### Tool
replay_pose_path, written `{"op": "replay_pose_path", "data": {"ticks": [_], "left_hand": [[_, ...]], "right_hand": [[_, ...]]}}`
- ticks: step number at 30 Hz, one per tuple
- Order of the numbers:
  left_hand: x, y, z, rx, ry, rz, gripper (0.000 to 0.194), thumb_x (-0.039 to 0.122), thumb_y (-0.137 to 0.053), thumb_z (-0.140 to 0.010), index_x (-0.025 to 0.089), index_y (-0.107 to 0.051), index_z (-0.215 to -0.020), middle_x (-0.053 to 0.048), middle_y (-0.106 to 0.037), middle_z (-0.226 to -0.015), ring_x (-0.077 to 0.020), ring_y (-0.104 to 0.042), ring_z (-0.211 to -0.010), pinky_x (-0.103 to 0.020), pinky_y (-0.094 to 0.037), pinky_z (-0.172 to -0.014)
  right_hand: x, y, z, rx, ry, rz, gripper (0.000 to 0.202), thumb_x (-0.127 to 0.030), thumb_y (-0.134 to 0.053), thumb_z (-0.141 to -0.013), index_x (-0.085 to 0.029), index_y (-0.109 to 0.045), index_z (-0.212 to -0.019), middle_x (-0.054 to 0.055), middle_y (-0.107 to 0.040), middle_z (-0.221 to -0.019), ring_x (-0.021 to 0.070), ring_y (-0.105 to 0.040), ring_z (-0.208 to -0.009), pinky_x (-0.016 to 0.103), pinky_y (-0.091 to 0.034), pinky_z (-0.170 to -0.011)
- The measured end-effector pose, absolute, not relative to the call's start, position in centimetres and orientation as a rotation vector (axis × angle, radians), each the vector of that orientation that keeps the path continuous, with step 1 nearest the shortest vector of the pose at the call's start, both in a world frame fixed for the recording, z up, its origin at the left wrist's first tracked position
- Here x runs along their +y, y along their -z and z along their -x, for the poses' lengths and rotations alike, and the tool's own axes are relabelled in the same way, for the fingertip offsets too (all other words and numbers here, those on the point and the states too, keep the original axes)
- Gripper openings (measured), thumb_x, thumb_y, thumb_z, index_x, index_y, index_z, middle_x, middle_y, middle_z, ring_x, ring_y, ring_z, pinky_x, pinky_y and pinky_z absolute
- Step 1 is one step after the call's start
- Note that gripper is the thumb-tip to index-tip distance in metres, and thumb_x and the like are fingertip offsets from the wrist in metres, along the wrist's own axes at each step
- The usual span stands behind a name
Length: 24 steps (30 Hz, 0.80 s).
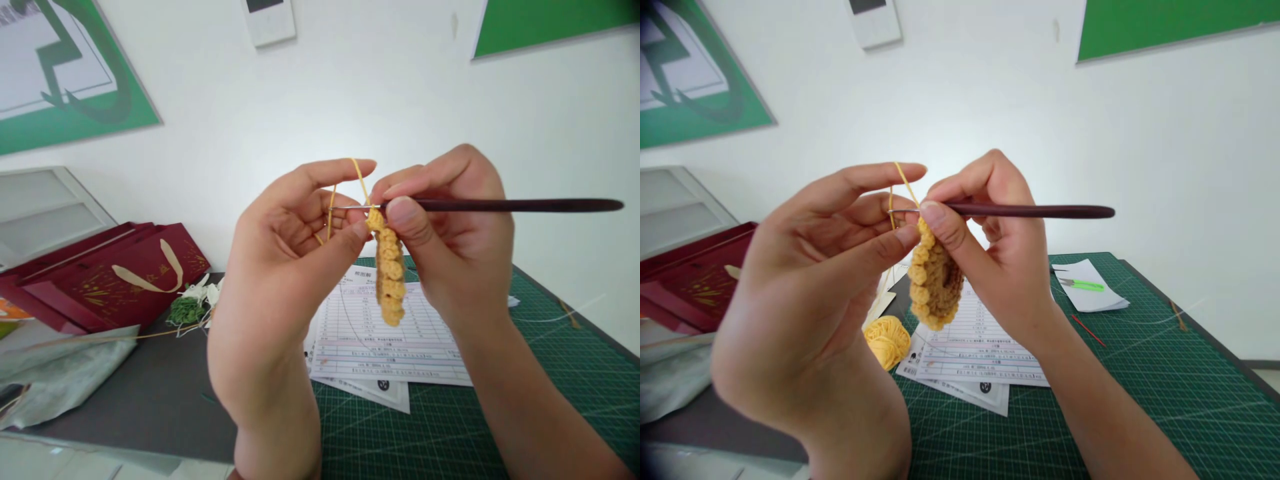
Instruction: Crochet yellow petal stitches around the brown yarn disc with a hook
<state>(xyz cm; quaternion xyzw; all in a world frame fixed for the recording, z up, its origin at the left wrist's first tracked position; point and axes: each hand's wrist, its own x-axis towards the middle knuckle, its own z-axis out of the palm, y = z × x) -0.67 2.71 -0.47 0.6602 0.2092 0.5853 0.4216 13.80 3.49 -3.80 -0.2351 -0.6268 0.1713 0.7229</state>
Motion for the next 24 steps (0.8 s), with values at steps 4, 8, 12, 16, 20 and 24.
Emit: {"op": "replay_pose_path", "data": {"ticks": [4,8,12,16,20,24], "left_hand": [[2.67,0.49,0.73,0.505,-1.456,-1.666,0.032,0.001,-0.072,-0.084,0.014,-0.074,-0.113,-0.003,-0.065,-0.079,-0.0193,-0.067,-0.08,-0.027,-0.051,-0.066],[2.78,0.59,0.85,0.514,-1.445,-1.697,0.033,0.002,-0.07,-0.085,0.011,-0.071,-0.117,-0.004,-0.065,-0.082,-0.0192,-0.067,-0.078,-0.028,-0.05,-0.064],[2.87,0.7,0.91,0.532,-1.445,-1.673,0.033,0.002,-0.07,-0.086,0.012,-0.072,-0.116,-0.004,-0.068,-0.083,-0.0185,-0.068,-0.079,-0.026,-0.052,-0.064],[2.92,0.75,0.79,0.525,-1.44,-1.63,0.03,0.002,-0.073,-0.084,0.016,-0.075,-0.11,-0.004,-0.073,-0.083,-0.0176,-0.069,-0.079,-0.024,-0.056,-0.067],[2.98,0.74,0.67,0.519,-1.453,-1.613,0.029,0.003,-0.078,-0.081,0.016,-0.076,-0.108,-0.004,-0.077,-0.085,-0.0181,-0.072,-0.078,-0.026,-0.058,-0.069],[3.01,0.7,0.65,0.544,-1.464,-1.604,0.03,0.002,-0.078,-0.081,0.015,-0.077,-0.108,-0.006,-0.078,-0.088,-0.0185,-0.073,-0.08,-0.026,-0.058,-0.07]], "right_hand": [[3.8,4.11,-13.82,-1.379,-0.332,0.488,0.01,-0.024,-0.072,-0.091,-0.031,-0.066,-0.087,0.001,-0.068,-0.095,0.0217,-0.066,-0.082,0.038,-0.058,-0.075],[4.19,4.31,-13.86,-1.391,-0.381,0.489,0.011,-0.032,-0.077,-0.089,-0.031,-0.066,-0.086,0.0,-0.068,-0.095,0.0205,-0.066,-0.079,0.036,-0.056,-0.071],[4.02,4.07,-14.21,-1.413,-0.375,0.497,0.015,-0.034,-0.08,-0.086,-0.028,-0.066,-0.089,0.001,-0.068,-0.094,0.0198,-0.065,-0.08,0.033,-0.055,-0.071],[3.65,3.86,-14.33,-1.441,-0.388,0.545,0.015,-0.028,-0.079,-0.086,-0.027,-0.065,-0.088,0.001,-0.067,-0.097,0.0197,-0.065,-0.083,0.032,-0.054,-0.071],[3.87,4.01,-14.02,-1.414,-0.321,0.512,0.01,-0.028,-0.074,-0.091,-0.029,-0.065,-0.087,0.001,-0.067,-0.097,0.0198,-0.066,-0.084,0.033,-0.054,-0.073],[4.26,4.12,-13.98,-1.439,-0.284,0.451,0.011,-0.027,-0.077,-0.088,-0.028,-0.067,-0.087,0.001,-0.067,-0.094,0.0202,-0.064,-0.083,0.034,-0.054,-0.072]]}}
